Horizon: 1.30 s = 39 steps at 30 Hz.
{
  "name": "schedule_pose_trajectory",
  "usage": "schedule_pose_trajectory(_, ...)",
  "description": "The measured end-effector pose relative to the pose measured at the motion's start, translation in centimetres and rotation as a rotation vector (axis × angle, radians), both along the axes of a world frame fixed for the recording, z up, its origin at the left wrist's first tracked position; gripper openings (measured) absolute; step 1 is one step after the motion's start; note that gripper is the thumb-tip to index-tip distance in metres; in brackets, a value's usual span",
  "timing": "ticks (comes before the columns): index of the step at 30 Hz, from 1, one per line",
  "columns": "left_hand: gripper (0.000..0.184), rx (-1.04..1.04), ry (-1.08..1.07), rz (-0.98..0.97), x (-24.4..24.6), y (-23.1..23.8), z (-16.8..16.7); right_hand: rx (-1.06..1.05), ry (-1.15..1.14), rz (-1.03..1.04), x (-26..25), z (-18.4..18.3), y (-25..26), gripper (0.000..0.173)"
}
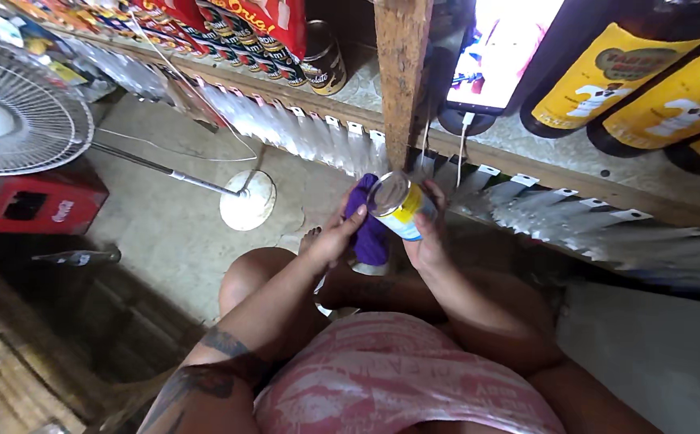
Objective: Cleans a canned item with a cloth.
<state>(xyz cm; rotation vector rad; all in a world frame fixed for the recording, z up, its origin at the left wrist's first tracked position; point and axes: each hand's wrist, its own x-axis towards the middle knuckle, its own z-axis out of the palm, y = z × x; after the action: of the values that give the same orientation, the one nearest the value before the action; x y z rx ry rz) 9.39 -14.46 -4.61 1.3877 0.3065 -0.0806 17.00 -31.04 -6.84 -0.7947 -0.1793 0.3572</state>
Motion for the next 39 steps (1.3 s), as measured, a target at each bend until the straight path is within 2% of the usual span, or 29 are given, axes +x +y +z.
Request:
schedule_pose_trajectory(4,0.056,-0.075,-0.050,0.104,0.0,-0.1,0.5,-0.216,-0.215,0.040,0.2,-0.1,-0.4,0.080)
schedule_pose_trajectory(9,0.050,-0.062,-0.060,0.195,0.3,-0.4,0.6,-0.333,-0.466,-0.003,0.1,0.1,-0.2,0.068)
schedule_pose_trajectory(11,0.050,-0.050,-0.046,0.208,0.4,-0.4,0.6,-0.404,-0.560,-0.022,-0.1,0.0,0.1,0.071)
schedule_pose_trajectory(14,0.055,-0.029,-0.034,0.219,0.5,-0.2,0.3,-0.501,-0.639,-0.063,-0.5,-0.4,0.4,0.088)
schedule_pose_trajectory(18,0.065,0.070,-0.075,0.166,0.0,-0.2,-0.5,-0.469,-0.557,-0.088,-0.9,-0.5,0.5,0.086)
schedule_pose_trajectory(24,0.066,0.200,-0.102,0.009,-0.5,-1.1,-0.5,-0.451,-0.195,-0.017,-0.3,-0.1,0.0,0.085)
schedule_pose_trajectory(33,0.059,0.128,-0.068,0.268,-0.1,-0.1,0.6,-0.323,-0.384,0.146,-1.9,1.1,0.3,0.077)
schedule_pose_trajectory(36,0.058,0.053,-0.041,0.221,-0.3,-0.3,0.0,-0.302,-0.361,0.099,-1.7,1.0,0.4,0.077)
schedule_pose_trajectory(39,0.060,0.017,-0.036,0.142,-0.6,-0.7,-0.1,-0.371,-0.298,0.034,-1.3,0.7,0.2,0.085)
